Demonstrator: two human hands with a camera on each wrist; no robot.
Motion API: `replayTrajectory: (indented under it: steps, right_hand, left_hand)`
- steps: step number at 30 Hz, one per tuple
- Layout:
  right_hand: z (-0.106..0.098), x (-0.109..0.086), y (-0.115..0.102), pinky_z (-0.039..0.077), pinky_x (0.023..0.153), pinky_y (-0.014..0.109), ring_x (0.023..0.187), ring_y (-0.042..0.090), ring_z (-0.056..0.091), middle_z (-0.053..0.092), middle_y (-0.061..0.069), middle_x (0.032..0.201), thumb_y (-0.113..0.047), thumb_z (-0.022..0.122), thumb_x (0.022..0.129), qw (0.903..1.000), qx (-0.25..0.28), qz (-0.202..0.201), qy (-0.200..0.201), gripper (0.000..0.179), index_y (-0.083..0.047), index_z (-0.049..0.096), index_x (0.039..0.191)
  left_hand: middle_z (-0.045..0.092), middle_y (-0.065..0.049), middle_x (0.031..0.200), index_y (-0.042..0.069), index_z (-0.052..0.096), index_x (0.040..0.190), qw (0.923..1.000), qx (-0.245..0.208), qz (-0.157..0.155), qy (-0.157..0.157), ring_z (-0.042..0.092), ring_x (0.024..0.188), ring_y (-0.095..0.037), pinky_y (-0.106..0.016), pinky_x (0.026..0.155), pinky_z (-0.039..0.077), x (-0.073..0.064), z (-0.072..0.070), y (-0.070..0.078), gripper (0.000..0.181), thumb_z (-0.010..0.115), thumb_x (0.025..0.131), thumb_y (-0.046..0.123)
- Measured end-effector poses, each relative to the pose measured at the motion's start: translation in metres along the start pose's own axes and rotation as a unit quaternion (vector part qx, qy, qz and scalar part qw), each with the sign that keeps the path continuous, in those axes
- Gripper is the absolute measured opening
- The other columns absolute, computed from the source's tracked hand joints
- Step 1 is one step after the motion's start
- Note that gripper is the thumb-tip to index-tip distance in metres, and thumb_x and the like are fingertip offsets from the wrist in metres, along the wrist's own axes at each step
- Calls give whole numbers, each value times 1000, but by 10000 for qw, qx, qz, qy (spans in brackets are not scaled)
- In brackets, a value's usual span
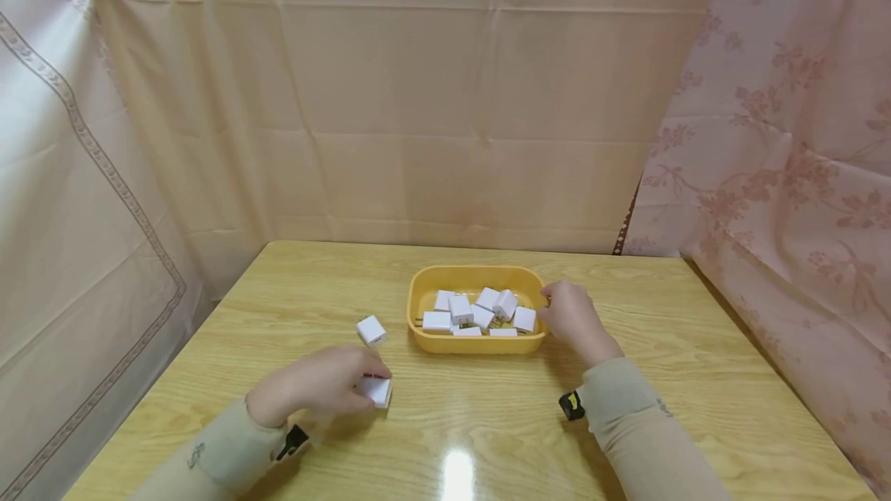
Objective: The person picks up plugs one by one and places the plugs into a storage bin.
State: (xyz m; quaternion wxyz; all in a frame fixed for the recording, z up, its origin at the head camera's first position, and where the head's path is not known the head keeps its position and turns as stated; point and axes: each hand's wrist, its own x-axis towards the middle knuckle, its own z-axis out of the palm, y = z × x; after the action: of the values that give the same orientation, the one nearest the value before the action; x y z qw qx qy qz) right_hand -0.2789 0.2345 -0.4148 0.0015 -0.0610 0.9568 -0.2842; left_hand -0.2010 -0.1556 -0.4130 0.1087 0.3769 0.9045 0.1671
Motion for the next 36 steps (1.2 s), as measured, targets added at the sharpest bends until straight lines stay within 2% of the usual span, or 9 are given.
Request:
replayTrajectory:
  steps: [6,13,19,26,36]
  right_hand:
    - [-1,1,0,53,53,29,61,17,60,66,29,113,3,57,92,10000,0,75,-65,44,17,54,134]
    - [-1,0,0,53,53,29,63,18,60,65,30,114,4,57,92,9999,14,79,-63,44,17,54,134]
    - [0,0,2,53,53,29,63,18,60,66,29,111,4,58,91,10000,9,53,-21,44,17,55,133]
    - [0,1,2,53,54,30,64,18,61,66,29,113,3,58,92,9999,30,104,-33,44,16,55,134]
    - [0,2,2,52,52,29,60,17,60,67,26,108,3,58,92,9999,74,85,-39,44,16,55,134]
  left_hand:
    - [68,6,101,7,76,114,9996,64,175,202,58,82,-4,-23,72,50,6,-6,-2,29,78,87,15]
    - [70,3,108,7,74,119,9987,179,158,440,59,88,-7,-27,77,51,13,-16,0,33,78,88,19]
    - [69,3,105,8,74,119,9975,95,210,666,59,86,-9,-27,75,51,25,-25,4,34,78,88,19]
    - [70,-1,108,8,75,118,9951,230,249,927,60,87,-10,-26,74,51,40,-32,9,33,78,87,19]
    - [71,-3,114,7,72,123,9927,311,57,1166,59,88,-12,-29,76,51,65,-47,17,37,77,91,25]
